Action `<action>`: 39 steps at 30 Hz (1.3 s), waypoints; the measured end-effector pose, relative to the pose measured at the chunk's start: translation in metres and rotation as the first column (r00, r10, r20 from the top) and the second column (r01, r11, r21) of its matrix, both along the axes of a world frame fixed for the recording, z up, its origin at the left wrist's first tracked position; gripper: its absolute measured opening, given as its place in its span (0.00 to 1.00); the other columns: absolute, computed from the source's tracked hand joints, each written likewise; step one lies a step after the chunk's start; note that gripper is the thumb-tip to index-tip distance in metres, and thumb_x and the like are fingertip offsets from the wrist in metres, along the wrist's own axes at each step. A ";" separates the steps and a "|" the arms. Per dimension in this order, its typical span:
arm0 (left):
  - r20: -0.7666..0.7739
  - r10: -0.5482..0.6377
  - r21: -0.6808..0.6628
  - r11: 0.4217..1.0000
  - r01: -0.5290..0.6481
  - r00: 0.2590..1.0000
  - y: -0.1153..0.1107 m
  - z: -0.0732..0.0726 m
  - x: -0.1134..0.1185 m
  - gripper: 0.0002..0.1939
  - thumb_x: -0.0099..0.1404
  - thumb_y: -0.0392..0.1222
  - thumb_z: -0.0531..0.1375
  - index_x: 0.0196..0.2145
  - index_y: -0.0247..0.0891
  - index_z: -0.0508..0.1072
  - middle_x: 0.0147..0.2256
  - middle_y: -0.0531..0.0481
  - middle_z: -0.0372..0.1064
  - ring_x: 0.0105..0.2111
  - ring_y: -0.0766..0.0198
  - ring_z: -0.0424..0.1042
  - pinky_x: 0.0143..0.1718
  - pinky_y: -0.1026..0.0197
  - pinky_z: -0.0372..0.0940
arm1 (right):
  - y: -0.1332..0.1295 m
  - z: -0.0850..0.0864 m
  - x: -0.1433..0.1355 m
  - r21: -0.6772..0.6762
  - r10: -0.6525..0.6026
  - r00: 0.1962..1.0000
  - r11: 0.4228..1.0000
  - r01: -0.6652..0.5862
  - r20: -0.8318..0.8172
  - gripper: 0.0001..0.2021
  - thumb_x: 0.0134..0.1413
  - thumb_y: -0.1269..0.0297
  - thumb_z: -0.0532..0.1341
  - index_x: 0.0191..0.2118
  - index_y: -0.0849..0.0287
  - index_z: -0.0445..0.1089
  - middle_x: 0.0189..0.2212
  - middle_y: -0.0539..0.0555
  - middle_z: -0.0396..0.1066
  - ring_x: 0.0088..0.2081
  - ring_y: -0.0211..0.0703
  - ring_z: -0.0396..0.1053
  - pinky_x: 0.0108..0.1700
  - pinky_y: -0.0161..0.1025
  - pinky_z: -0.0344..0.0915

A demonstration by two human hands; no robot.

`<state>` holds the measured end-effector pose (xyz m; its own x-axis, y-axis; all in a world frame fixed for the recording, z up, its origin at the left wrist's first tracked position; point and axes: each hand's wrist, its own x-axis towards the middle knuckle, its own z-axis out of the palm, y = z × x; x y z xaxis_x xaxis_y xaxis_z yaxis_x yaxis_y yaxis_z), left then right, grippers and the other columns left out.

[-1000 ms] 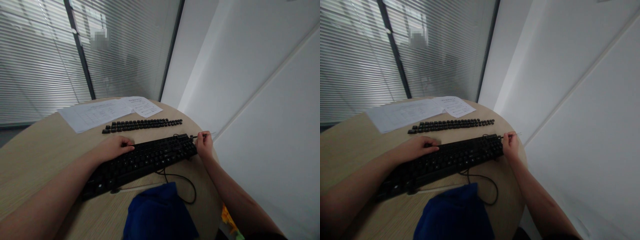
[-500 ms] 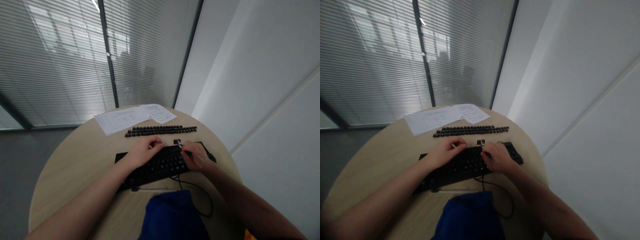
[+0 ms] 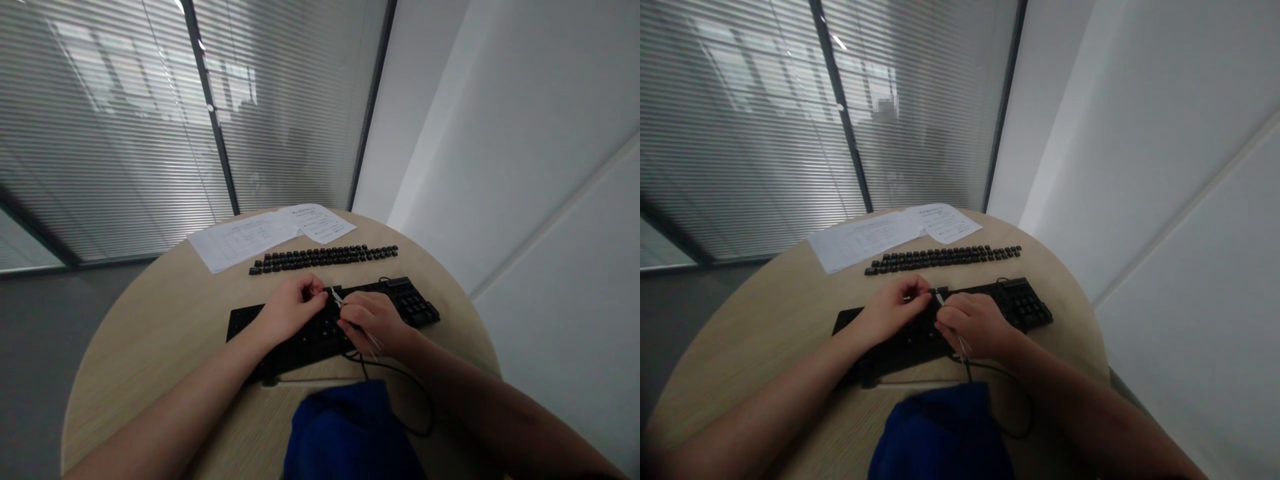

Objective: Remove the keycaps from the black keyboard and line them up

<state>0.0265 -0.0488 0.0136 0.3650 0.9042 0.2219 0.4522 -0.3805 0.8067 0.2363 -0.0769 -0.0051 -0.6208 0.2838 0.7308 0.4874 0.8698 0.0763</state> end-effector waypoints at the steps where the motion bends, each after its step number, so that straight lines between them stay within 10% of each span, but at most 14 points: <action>1: 0.002 0.010 -0.027 1.000 -0.010 1.000 0.001 -0.002 0.000 0.11 0.61 0.49 0.58 0.30 0.38 0.70 0.25 0.54 0.68 0.25 0.65 0.66 0.25 0.64 0.60 | 0.000 0.000 0.000 -0.014 -0.009 1.000 1.000 0.009 0.001 0.03 0.63 0.68 0.55 0.36 0.55 0.62 0.27 0.51 0.67 0.29 0.41 0.65 0.31 0.37 0.59; 20: 0.120 0.008 -0.196 0.980 0.015 0.993 0.008 0.000 -0.008 0.09 0.56 0.47 0.57 0.28 0.40 0.63 0.23 0.58 0.58 0.21 0.68 0.62 0.18 0.66 0.63 | 0.001 -0.001 0.016 -0.133 -0.225 0.960 0.970 0.205 -0.167 0.05 0.63 0.66 0.54 0.35 0.55 0.64 0.28 0.53 0.67 0.31 0.44 0.65 0.35 0.41 0.62; 26: 0.033 -0.108 -0.227 0.967 0.112 0.994 0.003 0.003 -0.007 0.09 0.57 0.48 0.57 0.30 0.40 0.64 0.23 0.58 0.59 0.20 0.68 0.61 0.19 0.66 0.60 | 0.005 0.002 0.019 -0.185 -0.267 0.950 0.954 0.237 -0.159 0.09 0.66 0.68 0.50 0.38 0.57 0.66 0.49 0.62 0.68 0.51 0.51 0.65 0.53 0.51 0.64; 33: -0.053 -0.195 -0.206 0.962 0.180 0.979 -0.002 0.005 -0.004 0.09 0.57 0.47 0.56 0.30 0.39 0.67 0.23 0.58 0.60 0.22 0.67 0.60 0.21 0.66 0.55 | 0.008 -0.005 0.016 -0.227 -0.167 0.978 0.955 0.192 0.122 0.11 0.67 0.65 0.53 0.50 0.57 0.69 0.36 0.55 0.74 0.36 0.42 0.70 0.36 0.37 0.65; 39: -0.073 -0.219 -0.152 0.967 0.207 0.973 -0.003 0.006 -0.001 0.11 0.59 0.50 0.57 0.29 0.39 0.69 0.24 0.56 0.63 0.24 0.65 0.62 0.26 0.63 0.57 | 0.004 -0.011 0.008 -0.150 -0.177 0.983 0.972 0.182 0.045 0.11 0.64 0.57 0.60 0.47 0.56 0.73 0.35 0.53 0.76 0.35 0.40 0.73 0.33 0.36 0.64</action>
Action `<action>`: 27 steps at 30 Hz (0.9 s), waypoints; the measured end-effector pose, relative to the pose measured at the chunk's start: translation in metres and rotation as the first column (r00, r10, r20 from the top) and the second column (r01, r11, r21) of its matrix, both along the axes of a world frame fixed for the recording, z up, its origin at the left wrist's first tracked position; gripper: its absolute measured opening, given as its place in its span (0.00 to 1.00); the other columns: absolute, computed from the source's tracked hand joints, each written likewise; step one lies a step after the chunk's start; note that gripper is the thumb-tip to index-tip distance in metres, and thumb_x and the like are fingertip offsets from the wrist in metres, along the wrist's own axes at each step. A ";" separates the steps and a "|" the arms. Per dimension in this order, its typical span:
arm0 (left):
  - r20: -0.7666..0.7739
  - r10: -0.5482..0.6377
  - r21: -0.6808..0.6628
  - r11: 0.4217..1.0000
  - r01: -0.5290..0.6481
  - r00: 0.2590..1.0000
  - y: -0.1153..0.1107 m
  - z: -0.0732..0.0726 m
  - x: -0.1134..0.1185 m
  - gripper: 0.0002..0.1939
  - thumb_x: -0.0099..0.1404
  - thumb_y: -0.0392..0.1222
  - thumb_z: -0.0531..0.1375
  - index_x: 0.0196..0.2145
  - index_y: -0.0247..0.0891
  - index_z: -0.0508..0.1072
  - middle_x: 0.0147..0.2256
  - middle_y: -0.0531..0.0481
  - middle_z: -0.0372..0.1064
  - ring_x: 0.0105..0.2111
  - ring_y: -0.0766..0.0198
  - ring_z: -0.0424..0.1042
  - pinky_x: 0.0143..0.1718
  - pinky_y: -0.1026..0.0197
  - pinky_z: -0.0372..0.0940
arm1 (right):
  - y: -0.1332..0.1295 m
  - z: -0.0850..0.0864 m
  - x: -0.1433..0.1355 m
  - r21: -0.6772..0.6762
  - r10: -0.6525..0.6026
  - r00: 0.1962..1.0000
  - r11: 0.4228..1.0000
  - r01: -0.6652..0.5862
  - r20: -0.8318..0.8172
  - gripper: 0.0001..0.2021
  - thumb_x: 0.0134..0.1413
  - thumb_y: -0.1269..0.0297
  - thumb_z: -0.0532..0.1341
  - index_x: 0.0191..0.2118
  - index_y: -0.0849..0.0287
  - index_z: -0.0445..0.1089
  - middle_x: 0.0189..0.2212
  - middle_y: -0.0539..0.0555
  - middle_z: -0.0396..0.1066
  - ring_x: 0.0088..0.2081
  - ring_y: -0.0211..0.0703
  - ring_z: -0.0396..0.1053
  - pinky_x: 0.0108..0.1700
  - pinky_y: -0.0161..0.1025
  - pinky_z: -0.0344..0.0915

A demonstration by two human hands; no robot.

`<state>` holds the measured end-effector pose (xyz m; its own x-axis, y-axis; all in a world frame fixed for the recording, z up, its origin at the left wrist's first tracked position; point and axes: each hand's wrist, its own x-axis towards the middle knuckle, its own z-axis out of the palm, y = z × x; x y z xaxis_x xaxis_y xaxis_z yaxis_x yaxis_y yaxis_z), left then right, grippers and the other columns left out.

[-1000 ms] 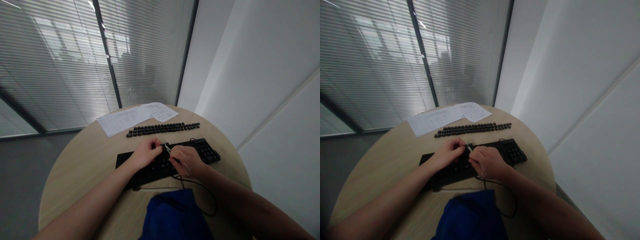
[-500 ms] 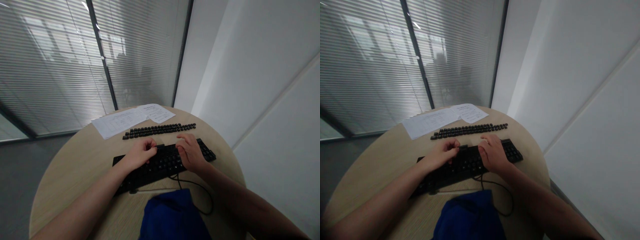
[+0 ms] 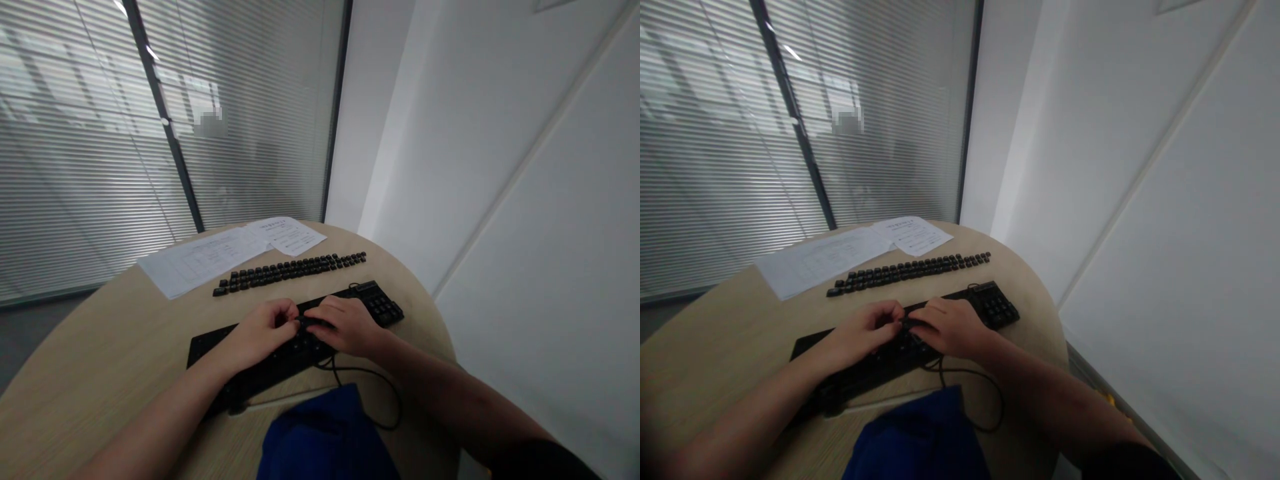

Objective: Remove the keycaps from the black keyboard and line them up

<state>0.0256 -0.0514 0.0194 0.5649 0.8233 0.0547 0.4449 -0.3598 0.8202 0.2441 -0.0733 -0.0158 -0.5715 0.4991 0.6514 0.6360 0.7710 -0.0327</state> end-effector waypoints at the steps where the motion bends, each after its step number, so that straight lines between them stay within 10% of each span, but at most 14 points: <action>1: -0.002 0.000 0.021 1.000 0.001 1.000 0.000 0.001 0.000 0.13 0.61 0.52 0.56 0.29 0.39 0.70 0.24 0.55 0.65 0.26 0.64 0.64 0.27 0.62 0.58 | 0.001 0.002 0.002 0.012 -0.004 1.000 1.000 0.004 -0.007 0.11 0.65 0.58 0.60 0.47 0.57 0.73 0.35 0.53 0.77 0.35 0.40 0.73 0.34 0.36 0.65; 6: -0.108 0.133 0.256 0.961 -0.102 0.985 0.005 0.011 -0.011 0.21 0.65 0.57 0.54 0.41 0.40 0.77 0.33 0.48 0.74 0.33 0.57 0.71 0.35 0.58 0.63 | 0.033 0.033 0.055 -0.009 -0.313 0.938 0.949 0.315 -0.151 0.14 0.65 0.56 0.59 0.48 0.57 0.76 0.38 0.55 0.78 0.39 0.43 0.73 0.42 0.39 0.67; 10: -0.255 0.219 0.425 0.900 -0.095 0.942 0.020 0.008 -0.029 0.18 0.65 0.54 0.54 0.39 0.41 0.79 0.39 0.45 0.76 0.36 0.54 0.73 0.40 0.55 0.64 | 0.092 0.046 0.130 -0.309 -0.763 0.642 0.630 0.712 -0.074 0.17 0.62 0.52 0.59 0.46 0.57 0.78 0.37 0.56 0.78 0.39 0.46 0.74 0.40 0.38 0.66; 13: -0.332 0.222 0.422 0.904 -0.066 0.917 0.031 0.001 -0.039 0.17 0.66 0.51 0.53 0.37 0.41 0.79 0.39 0.44 0.77 0.38 0.53 0.74 0.42 0.54 0.64 | 0.125 0.031 0.166 -0.464 -0.866 0.480 0.370 0.805 0.142 0.18 0.62 0.52 0.59 0.48 0.57 0.78 0.45 0.58 0.78 0.46 0.49 0.74 0.42 0.38 0.65; 27: -0.340 0.143 0.271 0.961 -0.049 0.929 0.043 -0.006 -0.052 0.17 0.67 0.52 0.54 0.37 0.44 0.79 0.38 0.47 0.78 0.39 0.54 0.75 0.43 0.54 0.66 | 0.163 -0.028 0.179 -0.462 -0.851 0.483 0.350 0.815 0.207 0.21 0.63 0.49 0.56 0.47 0.56 0.79 0.45 0.60 0.78 0.47 0.51 0.74 0.47 0.41 0.66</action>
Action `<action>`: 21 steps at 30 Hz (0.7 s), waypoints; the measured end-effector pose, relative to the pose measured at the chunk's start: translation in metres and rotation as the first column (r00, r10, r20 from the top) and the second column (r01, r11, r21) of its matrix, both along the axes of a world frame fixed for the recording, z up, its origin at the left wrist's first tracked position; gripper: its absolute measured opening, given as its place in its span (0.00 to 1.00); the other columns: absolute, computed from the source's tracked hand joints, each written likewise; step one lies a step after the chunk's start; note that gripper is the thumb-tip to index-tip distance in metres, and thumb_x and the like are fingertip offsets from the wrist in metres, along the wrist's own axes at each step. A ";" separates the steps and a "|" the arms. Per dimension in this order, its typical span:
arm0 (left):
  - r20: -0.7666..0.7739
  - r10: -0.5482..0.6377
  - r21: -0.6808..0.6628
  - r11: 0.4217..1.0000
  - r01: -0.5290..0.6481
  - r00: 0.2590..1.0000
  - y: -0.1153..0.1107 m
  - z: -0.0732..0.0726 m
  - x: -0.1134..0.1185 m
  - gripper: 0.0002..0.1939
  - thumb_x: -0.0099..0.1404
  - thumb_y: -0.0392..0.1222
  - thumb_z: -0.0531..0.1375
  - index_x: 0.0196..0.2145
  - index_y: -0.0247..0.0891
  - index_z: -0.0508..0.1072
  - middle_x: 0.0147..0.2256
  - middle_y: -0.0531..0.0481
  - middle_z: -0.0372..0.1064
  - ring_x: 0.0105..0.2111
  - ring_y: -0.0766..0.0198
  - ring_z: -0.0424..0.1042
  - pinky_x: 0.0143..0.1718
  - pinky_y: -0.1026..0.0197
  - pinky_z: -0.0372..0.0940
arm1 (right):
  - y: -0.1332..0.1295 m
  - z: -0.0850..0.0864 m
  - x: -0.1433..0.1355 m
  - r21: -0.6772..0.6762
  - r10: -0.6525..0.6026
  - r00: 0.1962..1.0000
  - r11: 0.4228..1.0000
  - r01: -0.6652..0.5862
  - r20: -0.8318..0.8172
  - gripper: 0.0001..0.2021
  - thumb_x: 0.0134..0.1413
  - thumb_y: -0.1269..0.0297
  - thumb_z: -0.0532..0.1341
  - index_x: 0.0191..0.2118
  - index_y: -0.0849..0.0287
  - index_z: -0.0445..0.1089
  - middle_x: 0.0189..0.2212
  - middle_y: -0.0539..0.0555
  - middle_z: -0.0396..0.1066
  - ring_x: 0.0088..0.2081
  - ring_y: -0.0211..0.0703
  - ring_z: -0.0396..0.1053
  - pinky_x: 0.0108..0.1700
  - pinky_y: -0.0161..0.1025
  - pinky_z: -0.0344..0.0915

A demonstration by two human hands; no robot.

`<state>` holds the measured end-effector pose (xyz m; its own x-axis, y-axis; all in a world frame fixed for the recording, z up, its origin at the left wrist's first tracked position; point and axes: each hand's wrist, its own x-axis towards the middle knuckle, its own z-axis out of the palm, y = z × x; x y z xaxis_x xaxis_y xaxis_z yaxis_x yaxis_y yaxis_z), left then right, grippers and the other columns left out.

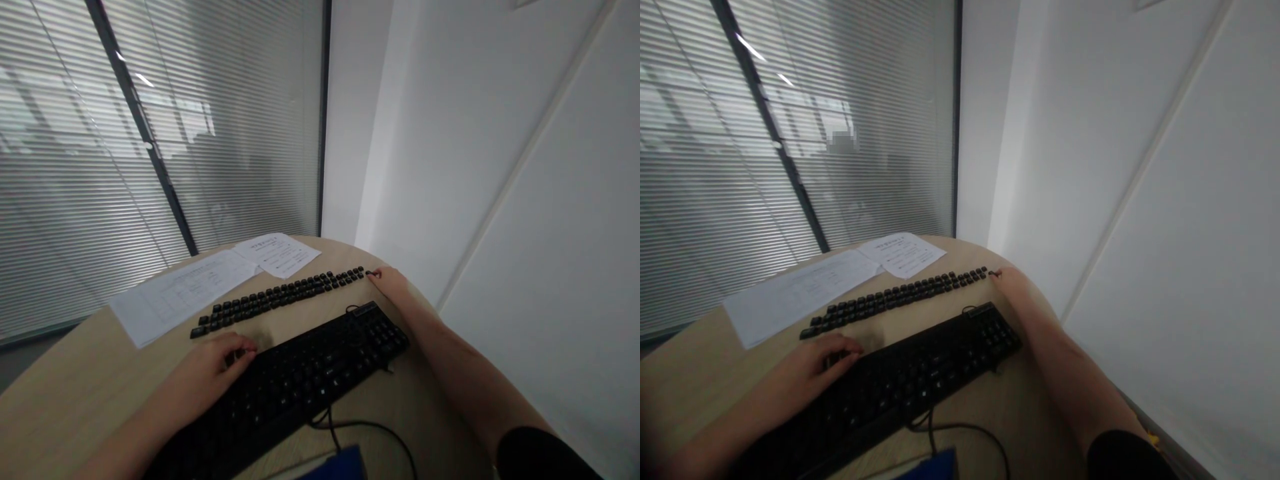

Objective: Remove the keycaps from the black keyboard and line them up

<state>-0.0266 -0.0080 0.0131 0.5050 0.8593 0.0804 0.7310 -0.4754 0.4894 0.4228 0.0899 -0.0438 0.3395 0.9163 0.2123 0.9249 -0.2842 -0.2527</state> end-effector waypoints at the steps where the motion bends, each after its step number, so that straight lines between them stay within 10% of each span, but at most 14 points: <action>1: 0.003 0.002 -0.010 1.000 -0.002 1.000 0.000 -0.001 0.000 0.17 0.67 0.53 0.54 0.37 0.44 0.79 0.39 0.47 0.78 0.39 0.54 0.75 0.43 0.54 0.67 | 0.001 -0.001 0.000 -0.005 0.005 1.000 1.000 -0.005 0.001 0.21 0.63 0.49 0.56 0.47 0.57 0.79 0.45 0.60 0.78 0.47 0.51 0.74 0.47 0.40 0.66; 21: 0.019 -0.011 0.008 1.000 0.011 1.000 0.001 0.001 -0.002 0.18 0.67 0.54 0.54 0.37 0.43 0.79 0.38 0.47 0.78 0.40 0.54 0.75 0.45 0.53 0.68 | -0.001 -0.010 -0.001 -0.014 0.044 0.999 0.999 -0.044 0.006 0.19 0.66 0.56 0.53 0.50 0.58 0.77 0.47 0.61 0.77 0.49 0.51 0.74 0.49 0.41 0.65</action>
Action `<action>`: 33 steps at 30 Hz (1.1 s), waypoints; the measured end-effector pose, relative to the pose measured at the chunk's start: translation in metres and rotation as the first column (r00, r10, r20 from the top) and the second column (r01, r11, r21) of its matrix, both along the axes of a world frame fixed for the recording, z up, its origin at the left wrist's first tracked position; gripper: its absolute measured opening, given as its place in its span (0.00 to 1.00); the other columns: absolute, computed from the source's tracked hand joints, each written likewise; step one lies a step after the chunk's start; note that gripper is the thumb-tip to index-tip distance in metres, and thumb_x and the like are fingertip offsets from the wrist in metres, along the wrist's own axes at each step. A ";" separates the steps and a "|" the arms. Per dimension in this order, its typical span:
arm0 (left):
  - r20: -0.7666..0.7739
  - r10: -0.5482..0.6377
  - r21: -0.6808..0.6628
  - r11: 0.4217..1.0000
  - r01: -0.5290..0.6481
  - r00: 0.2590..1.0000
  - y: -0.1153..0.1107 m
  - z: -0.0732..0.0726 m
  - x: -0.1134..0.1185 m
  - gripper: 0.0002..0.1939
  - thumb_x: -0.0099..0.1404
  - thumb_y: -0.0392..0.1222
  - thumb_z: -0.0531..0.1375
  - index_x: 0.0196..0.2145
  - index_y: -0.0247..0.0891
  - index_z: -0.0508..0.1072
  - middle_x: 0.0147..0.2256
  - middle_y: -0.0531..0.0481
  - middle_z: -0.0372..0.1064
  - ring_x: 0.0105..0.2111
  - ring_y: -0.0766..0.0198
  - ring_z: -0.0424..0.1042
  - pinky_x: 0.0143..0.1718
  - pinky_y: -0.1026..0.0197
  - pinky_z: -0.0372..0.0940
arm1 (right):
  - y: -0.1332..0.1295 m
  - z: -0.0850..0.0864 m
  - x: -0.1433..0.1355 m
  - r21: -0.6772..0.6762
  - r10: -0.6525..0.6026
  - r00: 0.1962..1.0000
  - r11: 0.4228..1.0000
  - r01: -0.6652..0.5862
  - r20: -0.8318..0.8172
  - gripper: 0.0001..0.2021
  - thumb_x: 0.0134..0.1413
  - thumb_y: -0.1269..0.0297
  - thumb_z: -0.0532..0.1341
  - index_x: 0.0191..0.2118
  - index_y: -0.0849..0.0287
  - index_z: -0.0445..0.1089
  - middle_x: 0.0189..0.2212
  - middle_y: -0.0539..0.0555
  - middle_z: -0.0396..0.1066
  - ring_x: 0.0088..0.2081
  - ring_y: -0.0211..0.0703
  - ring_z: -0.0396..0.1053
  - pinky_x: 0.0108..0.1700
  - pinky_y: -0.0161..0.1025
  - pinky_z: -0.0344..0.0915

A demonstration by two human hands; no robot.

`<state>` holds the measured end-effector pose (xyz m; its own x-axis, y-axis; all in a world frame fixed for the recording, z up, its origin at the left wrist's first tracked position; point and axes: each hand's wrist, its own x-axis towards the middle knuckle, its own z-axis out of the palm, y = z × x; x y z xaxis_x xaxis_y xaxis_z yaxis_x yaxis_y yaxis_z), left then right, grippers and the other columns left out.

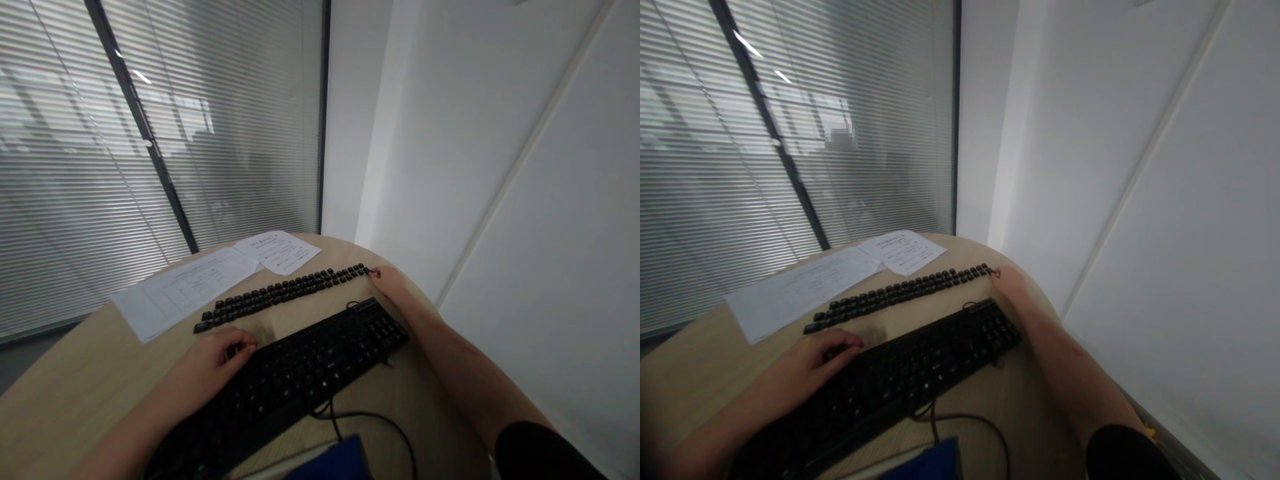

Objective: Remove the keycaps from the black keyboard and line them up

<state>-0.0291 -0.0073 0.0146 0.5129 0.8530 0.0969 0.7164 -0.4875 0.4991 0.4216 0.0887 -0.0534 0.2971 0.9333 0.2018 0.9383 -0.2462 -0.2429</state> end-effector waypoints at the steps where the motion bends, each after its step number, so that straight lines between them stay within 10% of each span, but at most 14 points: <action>1: 0.003 0.000 0.000 1.000 0.000 1.000 0.000 0.000 0.000 0.18 0.67 0.54 0.54 0.37 0.43 0.79 0.39 0.47 0.78 0.40 0.54 0.75 0.45 0.53 0.68 | 0.000 0.000 -0.001 0.003 0.003 1.000 1.000 -0.003 0.001 0.19 0.66 0.56 0.53 0.50 0.58 0.77 0.48 0.61 0.77 0.49 0.51 0.73 0.50 0.41 0.65; 33: -0.034 0.113 0.060 0.992 -0.111 0.993 0.015 0.005 -0.032 0.23 0.64 0.62 0.53 0.40 0.44 0.80 0.40 0.47 0.80 0.38 0.52 0.76 0.40 0.57 0.69 | -0.002 0.003 0.000 0.033 0.034 0.999 0.999 -0.034 -0.004 0.19 0.62 0.53 0.58 0.49 0.57 0.78 0.43 0.59 0.78 0.45 0.50 0.74 0.46 0.41 0.65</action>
<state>-0.0612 0.0075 0.0191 0.4186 0.8988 0.1302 0.7859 -0.4304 0.4439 0.4217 0.0871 -0.0504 0.2663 0.9357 0.2316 0.9448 -0.2058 -0.2548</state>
